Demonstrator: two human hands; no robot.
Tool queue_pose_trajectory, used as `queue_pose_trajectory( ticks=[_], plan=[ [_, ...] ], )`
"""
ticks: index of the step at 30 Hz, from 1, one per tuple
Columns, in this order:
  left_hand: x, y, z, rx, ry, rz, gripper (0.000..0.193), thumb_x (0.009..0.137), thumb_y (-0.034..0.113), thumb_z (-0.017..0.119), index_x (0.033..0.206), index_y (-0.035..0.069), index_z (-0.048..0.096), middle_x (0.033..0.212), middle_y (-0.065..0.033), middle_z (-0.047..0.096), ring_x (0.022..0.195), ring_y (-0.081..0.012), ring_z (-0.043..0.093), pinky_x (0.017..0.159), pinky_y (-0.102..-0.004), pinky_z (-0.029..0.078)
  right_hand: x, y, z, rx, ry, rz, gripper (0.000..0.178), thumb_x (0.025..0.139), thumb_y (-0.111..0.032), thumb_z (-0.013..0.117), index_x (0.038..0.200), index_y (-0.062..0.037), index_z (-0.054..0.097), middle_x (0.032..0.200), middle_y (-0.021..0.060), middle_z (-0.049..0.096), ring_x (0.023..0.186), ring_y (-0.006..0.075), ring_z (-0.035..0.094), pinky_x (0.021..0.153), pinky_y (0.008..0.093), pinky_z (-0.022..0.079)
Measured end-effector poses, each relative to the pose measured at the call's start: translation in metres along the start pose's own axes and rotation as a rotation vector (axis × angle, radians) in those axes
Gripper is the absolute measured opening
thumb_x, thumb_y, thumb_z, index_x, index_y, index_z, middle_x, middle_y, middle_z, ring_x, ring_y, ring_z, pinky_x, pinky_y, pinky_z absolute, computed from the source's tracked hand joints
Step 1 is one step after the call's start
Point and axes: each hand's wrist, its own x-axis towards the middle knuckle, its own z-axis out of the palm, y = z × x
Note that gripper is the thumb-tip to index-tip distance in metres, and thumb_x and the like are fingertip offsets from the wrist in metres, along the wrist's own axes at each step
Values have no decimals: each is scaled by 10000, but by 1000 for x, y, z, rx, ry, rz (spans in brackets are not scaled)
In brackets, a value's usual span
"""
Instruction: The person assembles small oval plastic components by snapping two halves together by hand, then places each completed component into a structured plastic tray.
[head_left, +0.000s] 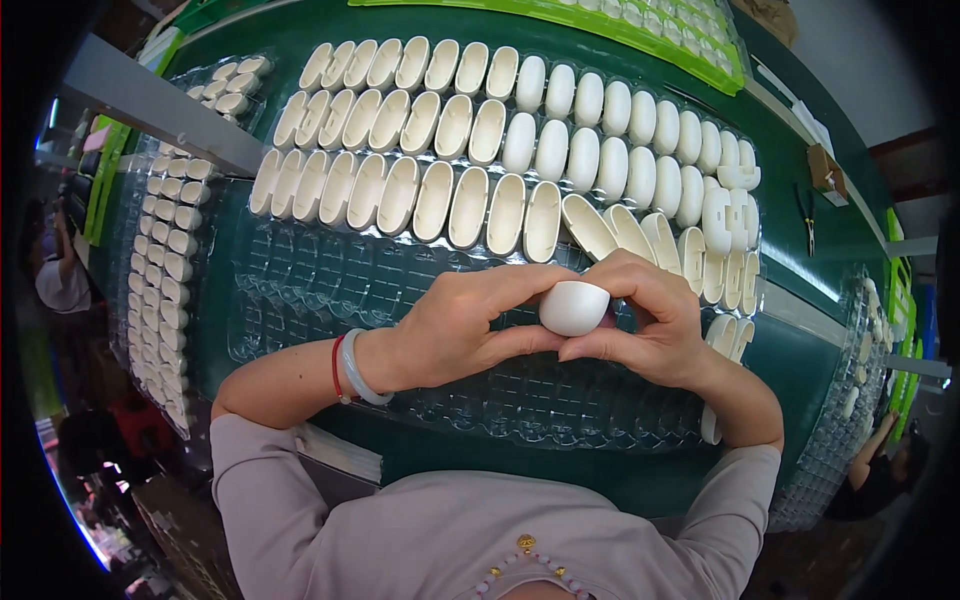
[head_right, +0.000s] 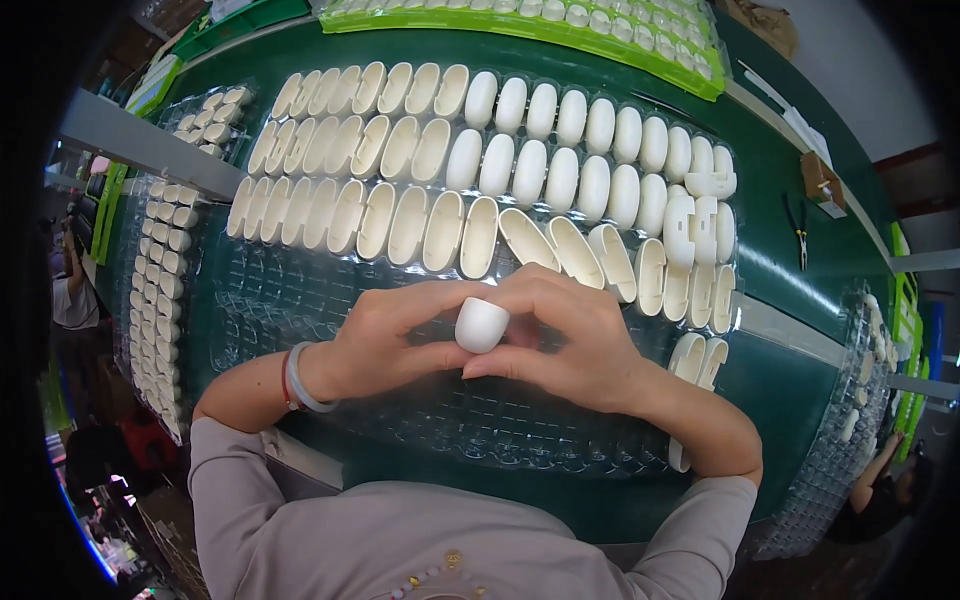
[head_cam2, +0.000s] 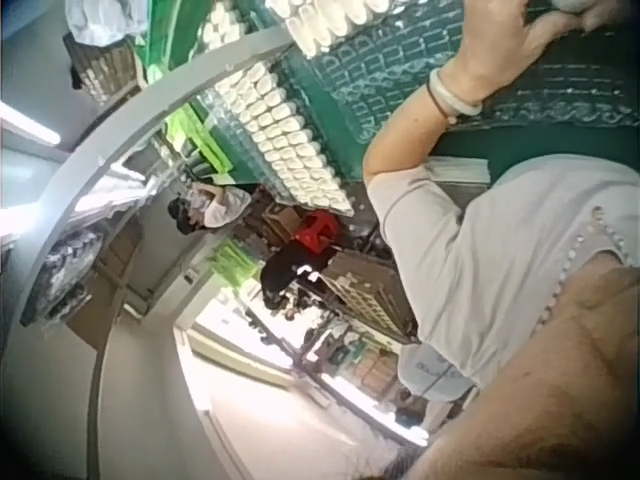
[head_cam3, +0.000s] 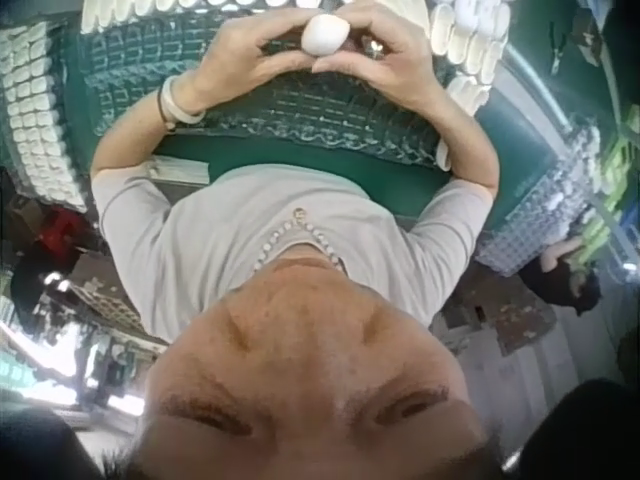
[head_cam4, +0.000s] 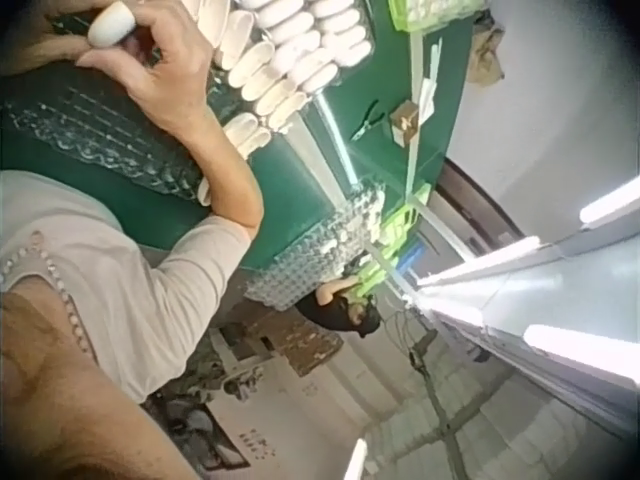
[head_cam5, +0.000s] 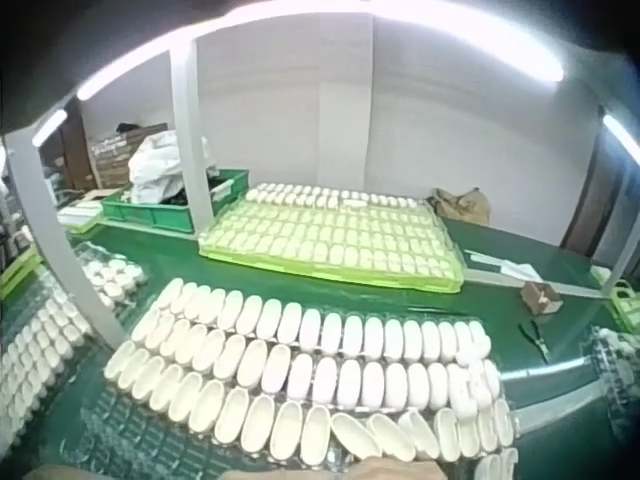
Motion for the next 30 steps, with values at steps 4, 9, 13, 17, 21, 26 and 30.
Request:
queue_pose_trajectory(
  ticks=[4,9,13,17,21,26,30],
  plan=[
    [1,-2,3,2,-29,8,479,733,119,708,1167,35,522,1058,-144,595,925,-275,608,782,-316,495,1,1,1,-48,-16,-82,356,653,-132,798,932,-27,603,846,69,597,661,132,547,553,233,445],
    [2,-2,4,4,-53,-17,503,735,110,702,1192,42,505,1082,-143,588,940,-276,602,782,-320,495,-3,3,3,-62,19,-51,362,655,-133,797,938,-25,599,832,63,586,650,122,545,540,229,441],
    [0,-3,5,6,-79,-40,513,746,114,695,1213,48,492,1092,-147,588,946,-284,605,776,-327,497,-5,3,4,-69,17,-35,362,657,-141,796,938,-27,598,820,55,580,632,117,536,535,227,436],
    [2,-2,7,-25,-106,-60,528,751,126,695,1227,50,480,1092,-153,589,941,-293,609,773,-332,498,-6,2,1,-79,12,-1,351,660,-157,796,924,-33,600,806,52,577,622,112,528,534,227,426],
    [5,-4,9,-14,-86,-36,528,760,139,691,1232,46,473,1073,-157,595,927,-296,612,765,-331,499,-5,1,-2,-63,17,16,348,660,-159,796,924,-38,603,798,51,576,620,111,525,541,227,423],
    [1,0,0,36,18,70,490,755,200,706,1171,48,497,952,-139,602,811,-284,623,661,-330,505,3,-1,1,-22,-55,-66,321,688,-86,765,961,-21,608,837,68,603,647,129,558,572,237,436],
    [-8,12,-16,199,62,156,347,728,208,704,969,42,519,811,-106,573,685,-299,601,577,-351,488,-12,0,8,-62,-3,-12,359,710,-1,712,1041,9,575,940,119,602,713,163,603,653,245,481]
  ],
)
